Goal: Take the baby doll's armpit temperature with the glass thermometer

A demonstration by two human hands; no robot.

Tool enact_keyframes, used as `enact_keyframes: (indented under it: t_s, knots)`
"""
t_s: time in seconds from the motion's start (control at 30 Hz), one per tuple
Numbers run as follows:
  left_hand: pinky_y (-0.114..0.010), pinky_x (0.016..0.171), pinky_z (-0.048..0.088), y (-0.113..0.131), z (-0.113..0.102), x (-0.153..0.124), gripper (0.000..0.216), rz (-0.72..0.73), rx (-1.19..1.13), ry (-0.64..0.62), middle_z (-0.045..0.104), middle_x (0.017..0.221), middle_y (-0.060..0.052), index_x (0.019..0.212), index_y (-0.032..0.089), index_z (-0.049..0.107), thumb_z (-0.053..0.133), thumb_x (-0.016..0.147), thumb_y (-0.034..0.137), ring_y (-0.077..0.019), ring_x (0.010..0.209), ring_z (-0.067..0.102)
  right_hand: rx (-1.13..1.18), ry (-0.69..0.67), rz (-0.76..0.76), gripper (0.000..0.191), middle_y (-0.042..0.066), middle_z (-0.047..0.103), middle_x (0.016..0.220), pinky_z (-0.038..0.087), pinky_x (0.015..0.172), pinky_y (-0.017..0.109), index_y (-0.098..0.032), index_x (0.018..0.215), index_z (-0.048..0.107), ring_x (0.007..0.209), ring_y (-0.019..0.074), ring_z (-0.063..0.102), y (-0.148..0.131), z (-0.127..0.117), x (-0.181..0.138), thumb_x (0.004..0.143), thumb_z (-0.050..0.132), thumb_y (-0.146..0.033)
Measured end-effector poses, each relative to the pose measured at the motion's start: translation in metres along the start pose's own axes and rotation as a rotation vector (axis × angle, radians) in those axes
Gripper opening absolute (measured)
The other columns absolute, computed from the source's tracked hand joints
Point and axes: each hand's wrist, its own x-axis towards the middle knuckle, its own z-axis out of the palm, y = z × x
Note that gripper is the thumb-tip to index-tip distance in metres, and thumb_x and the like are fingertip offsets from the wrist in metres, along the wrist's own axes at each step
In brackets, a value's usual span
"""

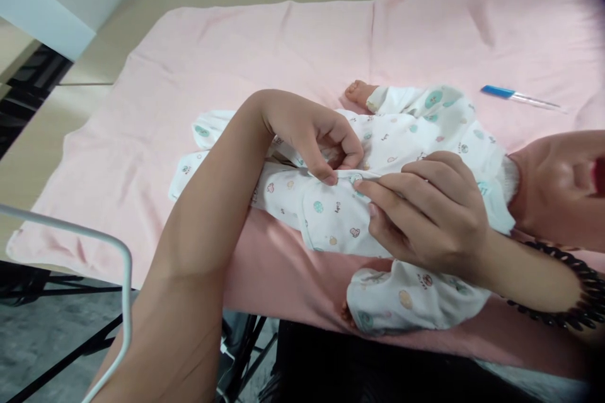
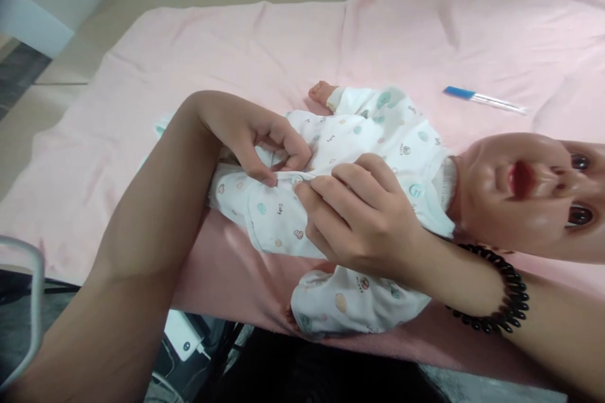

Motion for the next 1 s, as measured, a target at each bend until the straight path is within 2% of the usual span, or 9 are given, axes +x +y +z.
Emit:
enact_keyframes:
  t_s: [0.07, 0.17, 0.23, 0.4, 0.57, 0.63, 0.83, 1.0]
  knots:
    - [-0.029, 0.067, 0.049, 0.003, 0.0, 0.001, 0.033, -0.001, -0.004, -0.053, 0.062, 0.067, 0.001, 0.071, 0.021, 0.072, 0.093, 0.055, 0.041, -0.0153, 0.071, 0.058, -0.007, -0.007, -0.016, 0.022, 0.007, 0.069, 0.094, 0.049, 0.073, 0.043, -0.013, 0.107, 0.068, 0.083, 0.0228, 0.059, 0.0, 0.0, -0.001, 0.086, 0.066, -0.012]
    - [-0.03, 0.068, 0.049, 0.01, 0.002, 0.003, 0.03, 0.035, 0.012, -0.241, 0.062, 0.069, 0.002, 0.071, 0.021, 0.07, 0.092, 0.059, 0.038, -0.0143, 0.07, 0.056, -0.001, -0.007, -0.026, 0.022, 0.007, 0.07, 0.095, 0.05, 0.075, 0.045, -0.011, 0.109, 0.069, 0.083, 0.0232, 0.06, -0.001, -0.001, -0.003, 0.087, 0.065, -0.012]
    - [-0.03, 0.067, 0.049, 0.014, 0.002, 0.004, 0.028, 0.056, 0.016, -0.311, 0.062, 0.07, 0.002, 0.072, 0.021, 0.07, 0.09, 0.061, 0.038, -0.0138, 0.068, 0.055, 0.021, -0.001, -0.014, 0.026, 0.008, 0.07, 0.097, 0.052, 0.076, 0.046, -0.009, 0.112, 0.07, 0.084, 0.0239, 0.06, -0.002, -0.001, -0.003, 0.086, 0.065, -0.012]
    - [-0.029, 0.064, 0.047, 0.015, 0.004, 0.003, 0.029, 0.06, 0.01, -0.271, 0.062, 0.069, 0.002, 0.071, 0.021, 0.07, 0.091, 0.061, 0.038, -0.0124, 0.066, 0.053, -0.017, 0.005, 0.023, 0.034, 0.007, 0.069, 0.094, 0.052, 0.077, 0.044, -0.01, 0.122, 0.067, 0.086, 0.0229, 0.06, -0.002, 0.0, -0.003, 0.089, 0.064, -0.013]
    - [-0.027, 0.065, 0.049, 0.011, 0.001, 0.001, 0.031, 0.046, 0.049, -0.177, 0.065, 0.069, 0.0, 0.069, 0.021, 0.072, 0.094, 0.055, 0.039, -0.014, 0.068, 0.057, -0.019, -0.016, -0.026, 0.014, 0.005, 0.069, 0.093, 0.051, 0.077, 0.043, -0.014, 0.099, 0.071, 0.087, 0.0227, 0.057, -0.001, -0.002, -0.004, 0.085, 0.07, -0.014]
    - [-0.027, 0.067, 0.049, 0.011, 0.001, 0.001, 0.029, 0.041, 0.061, -0.172, 0.065, 0.069, 0.0, 0.069, 0.021, 0.072, 0.093, 0.058, 0.039, -0.0143, 0.07, 0.058, -0.018, -0.021, -0.03, 0.01, 0.005, 0.068, 0.093, 0.051, 0.078, 0.042, -0.015, 0.096, 0.071, 0.087, 0.0221, 0.056, -0.001, -0.002, -0.004, 0.086, 0.07, -0.014]
    - [-0.027, 0.067, 0.048, 0.014, 0.001, 0.003, 0.026, 0.016, 0.035, -0.266, 0.064, 0.071, 0.0, 0.07, 0.022, 0.07, 0.087, 0.066, 0.04, -0.0138, 0.071, 0.056, 0.009, 0.052, -0.016, 0.017, 0.004, 0.065, 0.092, 0.051, 0.078, 0.042, -0.018, 0.11, 0.068, 0.086, 0.0193, 0.058, -0.001, -0.001, -0.007, 0.094, 0.064, -0.018]
    - [-0.029, 0.069, 0.045, 0.014, -0.001, 0.005, 0.018, 0.058, 0.0, -0.358, 0.063, 0.077, 0.002, 0.075, 0.021, 0.069, 0.08, 0.077, 0.034, -0.0126, 0.073, 0.052, -0.026, -0.013, -0.033, 0.005, 0.004, 0.064, 0.088, 0.05, 0.078, 0.043, -0.019, 0.092, 0.067, 0.087, 0.0203, 0.056, 0.0, 0.001, -0.009, 0.092, 0.068, -0.023]
